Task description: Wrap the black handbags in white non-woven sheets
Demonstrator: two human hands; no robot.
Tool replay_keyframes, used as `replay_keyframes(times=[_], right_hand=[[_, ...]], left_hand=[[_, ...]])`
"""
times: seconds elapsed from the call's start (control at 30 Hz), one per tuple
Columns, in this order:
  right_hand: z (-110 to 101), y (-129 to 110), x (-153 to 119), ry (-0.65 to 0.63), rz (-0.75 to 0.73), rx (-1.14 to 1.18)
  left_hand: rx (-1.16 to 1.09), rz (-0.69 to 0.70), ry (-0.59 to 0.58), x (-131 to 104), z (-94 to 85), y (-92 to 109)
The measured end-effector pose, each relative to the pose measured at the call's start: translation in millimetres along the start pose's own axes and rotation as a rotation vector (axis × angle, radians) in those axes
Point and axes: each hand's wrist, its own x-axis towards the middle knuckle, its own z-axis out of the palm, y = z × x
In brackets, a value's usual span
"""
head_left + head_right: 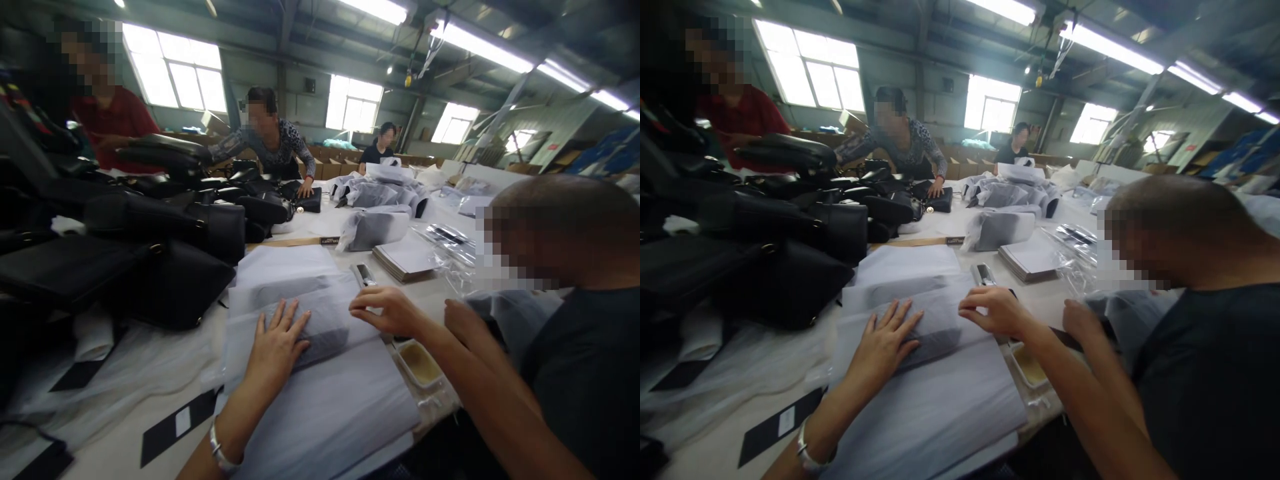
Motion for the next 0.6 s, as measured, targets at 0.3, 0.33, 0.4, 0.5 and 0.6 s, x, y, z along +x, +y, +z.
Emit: replay_keyframes(times=[0.3, 0.33, 0.4, 0.5, 0.6], right_hand=[[23, 29, 107, -0.286, -0.181, -0.181], [25, 30, 114, -0.318, -0.175, -0.220], [27, 32, 125, -0.367, -0.154, -0.294], [27, 38, 135, -0.384, -0.108, -0.393], [22, 50, 135, -0.280, 0.094, -0.467]], left_hand=[[-0.038, -0.012, 0.004, 0, 6.0, -2], [-0.039, -0.016, -0.004, 0, 5.6, -2], [-0.042, -0.019, -0.012, 0, 4.8, -1], [-0.042, -0.018, -0.003, 1, 5.1, -1], [-0.038, -0.021, 0.013, 1, 7.0, -2]])
